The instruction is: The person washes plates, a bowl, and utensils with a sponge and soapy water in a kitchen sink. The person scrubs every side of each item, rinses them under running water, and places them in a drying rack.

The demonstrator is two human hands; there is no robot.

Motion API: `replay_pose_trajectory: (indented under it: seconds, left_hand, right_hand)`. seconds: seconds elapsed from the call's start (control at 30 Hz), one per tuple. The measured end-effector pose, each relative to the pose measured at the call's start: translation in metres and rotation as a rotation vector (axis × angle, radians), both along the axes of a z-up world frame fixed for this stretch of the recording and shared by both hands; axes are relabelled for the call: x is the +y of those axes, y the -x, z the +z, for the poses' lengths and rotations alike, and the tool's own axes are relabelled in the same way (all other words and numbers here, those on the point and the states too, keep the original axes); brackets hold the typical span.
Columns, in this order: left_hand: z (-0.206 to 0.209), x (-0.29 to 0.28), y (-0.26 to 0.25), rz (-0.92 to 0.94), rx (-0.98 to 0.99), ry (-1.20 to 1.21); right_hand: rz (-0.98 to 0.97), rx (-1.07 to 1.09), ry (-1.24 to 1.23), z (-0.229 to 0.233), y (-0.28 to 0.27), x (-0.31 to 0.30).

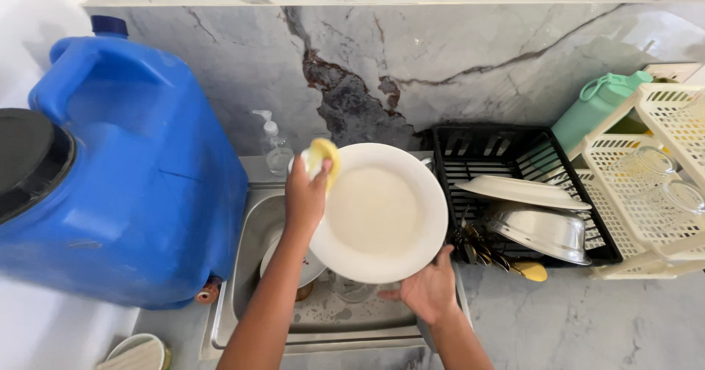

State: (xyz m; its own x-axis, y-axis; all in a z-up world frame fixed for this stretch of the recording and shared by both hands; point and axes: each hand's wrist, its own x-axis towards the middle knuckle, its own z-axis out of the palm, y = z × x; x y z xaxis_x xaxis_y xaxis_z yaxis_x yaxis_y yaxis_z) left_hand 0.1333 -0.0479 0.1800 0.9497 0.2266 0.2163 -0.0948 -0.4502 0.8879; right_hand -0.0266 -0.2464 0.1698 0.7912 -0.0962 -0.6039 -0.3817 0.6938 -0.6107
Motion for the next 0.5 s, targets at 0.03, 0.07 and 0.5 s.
replay_pose_trajectory:
  seconds: [0.03,0.07,0.5]
  left_hand:
    - [0.017,-0.001,0.002,-0.125,-0.058,0.173]
    - [0.034,-0.003,0.004,-0.251,-0.116,0.345]
    - [0.054,0.022,0.047,-0.821,0.520,-0.621]
  right_hand:
    - [0.227,-0.185,-0.288,-0.035,-0.004,-0.013]
    - [0.461,-0.362,-0.574,-0.070,-0.007,-0.026]
    - [-0.154,-0.129,-0.091,-0.070,-0.009,-0.004]
